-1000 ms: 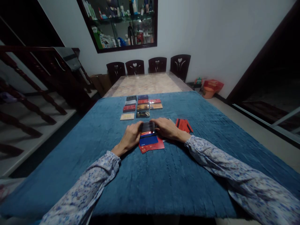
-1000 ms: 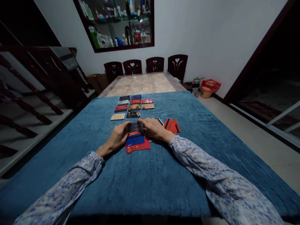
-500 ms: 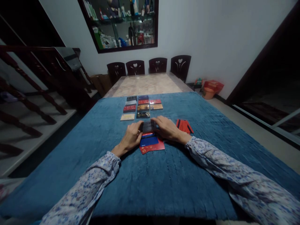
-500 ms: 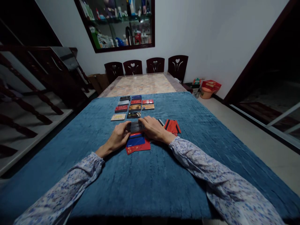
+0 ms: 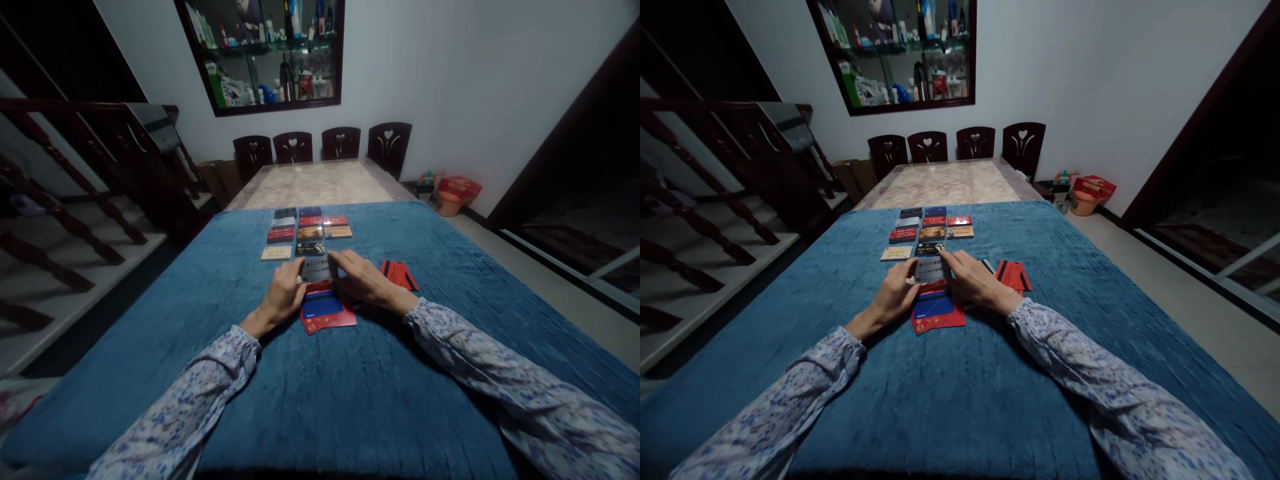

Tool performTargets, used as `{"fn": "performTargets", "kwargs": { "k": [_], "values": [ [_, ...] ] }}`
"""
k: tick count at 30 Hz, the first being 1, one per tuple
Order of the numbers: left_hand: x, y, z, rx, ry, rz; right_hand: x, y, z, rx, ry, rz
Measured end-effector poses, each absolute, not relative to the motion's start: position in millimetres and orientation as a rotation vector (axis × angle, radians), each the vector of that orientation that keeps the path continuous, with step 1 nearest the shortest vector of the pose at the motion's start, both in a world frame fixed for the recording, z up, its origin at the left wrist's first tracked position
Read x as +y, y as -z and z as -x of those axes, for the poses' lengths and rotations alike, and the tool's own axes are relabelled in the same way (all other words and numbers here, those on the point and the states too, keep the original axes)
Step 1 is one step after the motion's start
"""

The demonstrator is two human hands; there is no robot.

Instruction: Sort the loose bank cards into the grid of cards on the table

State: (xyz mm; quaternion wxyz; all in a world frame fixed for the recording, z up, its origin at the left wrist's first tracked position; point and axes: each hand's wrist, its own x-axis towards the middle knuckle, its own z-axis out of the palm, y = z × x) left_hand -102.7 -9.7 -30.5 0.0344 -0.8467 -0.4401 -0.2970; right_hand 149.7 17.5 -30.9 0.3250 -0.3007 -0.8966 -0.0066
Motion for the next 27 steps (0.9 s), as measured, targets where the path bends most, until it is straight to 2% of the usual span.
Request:
{"fn": "performTargets", "kwargs": {
  "k": [12, 27],
  "values": [
    [7, 19, 116, -1.299, 0.854, 2.677, 43, 28, -152, -2.388, -0.011, 0.717],
    [51, -16, 149, -1.367, 0.707, 2.664, 102, -6, -112, -2.509, 0.035, 0.714]
  ]
}}
